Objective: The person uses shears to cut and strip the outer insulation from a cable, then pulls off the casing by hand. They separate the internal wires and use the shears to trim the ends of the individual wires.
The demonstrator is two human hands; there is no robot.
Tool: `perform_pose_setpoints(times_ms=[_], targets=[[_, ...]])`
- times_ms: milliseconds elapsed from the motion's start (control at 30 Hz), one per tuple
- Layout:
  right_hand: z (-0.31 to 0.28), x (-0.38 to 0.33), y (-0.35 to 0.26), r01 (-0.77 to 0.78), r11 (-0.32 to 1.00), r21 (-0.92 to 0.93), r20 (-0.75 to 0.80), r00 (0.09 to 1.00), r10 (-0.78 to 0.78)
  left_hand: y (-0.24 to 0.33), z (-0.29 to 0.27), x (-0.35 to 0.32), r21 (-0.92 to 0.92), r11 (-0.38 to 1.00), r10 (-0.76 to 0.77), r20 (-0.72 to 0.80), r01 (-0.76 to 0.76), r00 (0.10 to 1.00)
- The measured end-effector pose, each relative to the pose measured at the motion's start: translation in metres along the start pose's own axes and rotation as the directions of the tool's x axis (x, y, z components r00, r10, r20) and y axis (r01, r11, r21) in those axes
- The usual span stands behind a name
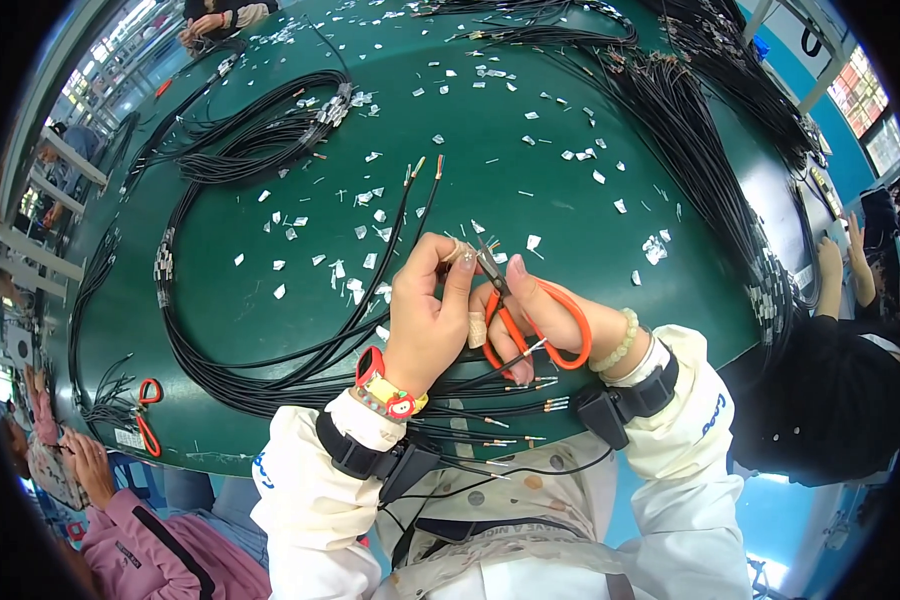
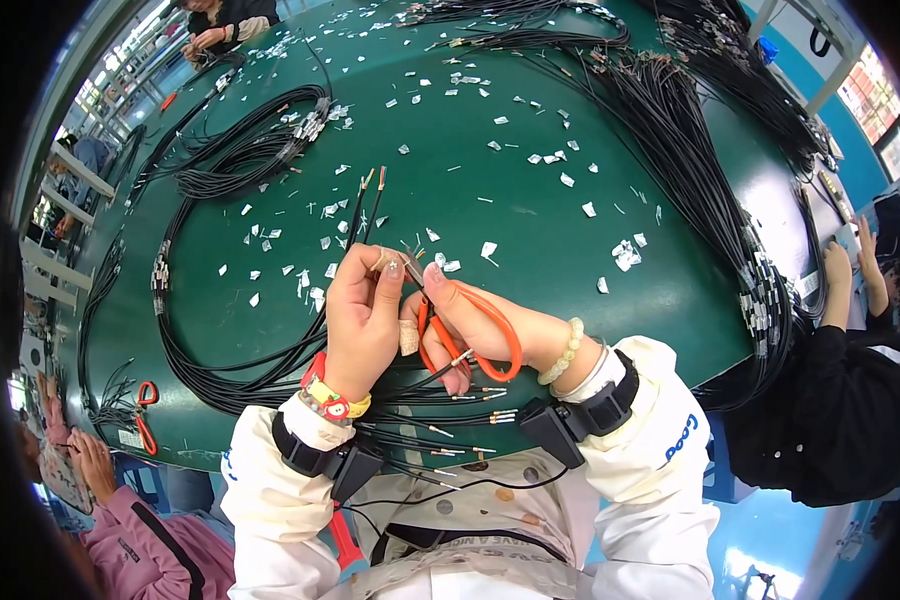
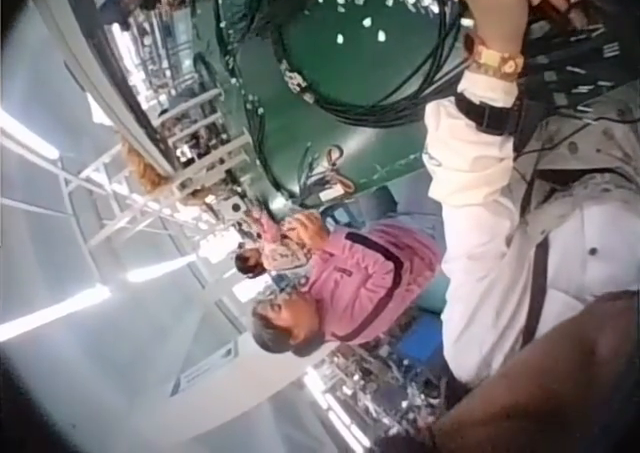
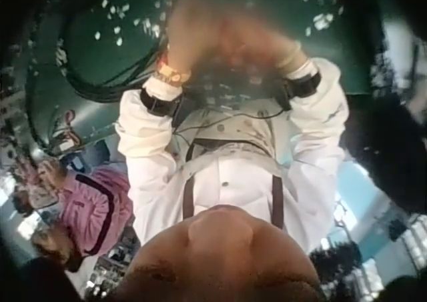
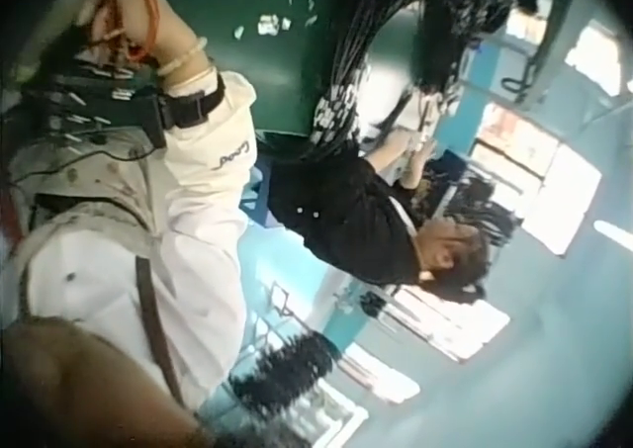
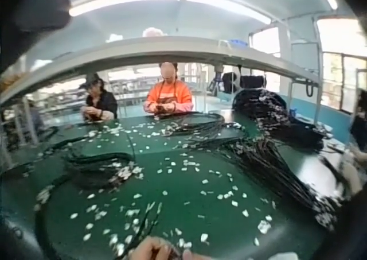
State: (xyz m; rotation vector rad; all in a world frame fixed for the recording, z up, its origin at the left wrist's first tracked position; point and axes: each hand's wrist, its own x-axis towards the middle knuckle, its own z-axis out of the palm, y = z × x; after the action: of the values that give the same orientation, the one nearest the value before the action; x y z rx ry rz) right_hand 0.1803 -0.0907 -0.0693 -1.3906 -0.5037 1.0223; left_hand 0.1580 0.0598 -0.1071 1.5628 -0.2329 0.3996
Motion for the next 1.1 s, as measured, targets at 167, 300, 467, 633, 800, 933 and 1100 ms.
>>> perform_pose_setpoints(times_ms=[167,300,467,633,800,933,1100], targets=[[0.0,0.001,-0.001,-0.044,0.999,0.006,-0.007,0.999,0.044,-0.002,0.001,0.001,0.019,0.999,-0.04,0.011,0.04,0.999],[-0.002,0.003,0.003,-0.026,0.998,0.065,0.007,1.0,0.025,-0.001,0.002,0.002,0.023,0.999,-0.041,0.007,0.041,0.999],[-0.005,0.009,0.008,-0.019,0.971,0.237,0.073,0.997,0.002,-0.001,0.002,0.003,-0.011,0.996,-0.089,0.013,0.089,0.996],[-0.005,0.012,0.018,-0.051,0.9,0.434,0.145,0.989,-0.013,-0.002,0.002,0.002,-0.038,0.996,-0.074,0.008,0.074,0.997],[-0.01,0.013,0.025,-0.084,0.864,0.496,0.188,0.982,-0.013,0.001,0.003,0.002,-0.041,0.994,-0.102,0.018,0.102,0.995],[-0.017,0.012,0.027,0.133,0.937,0.325,0.004,0.99,-0.142,0.003,0.001,0.003,-0.033,0.994,-0.102,-0.01,0.101,0.995],[-0.022,0.022,0.009,0.488,0.857,0.167,-0.617,0.729,-0.295,-0.009,-0.015,0.014,0.314,0.949,0.041,-0.082,-0.013,0.996]])
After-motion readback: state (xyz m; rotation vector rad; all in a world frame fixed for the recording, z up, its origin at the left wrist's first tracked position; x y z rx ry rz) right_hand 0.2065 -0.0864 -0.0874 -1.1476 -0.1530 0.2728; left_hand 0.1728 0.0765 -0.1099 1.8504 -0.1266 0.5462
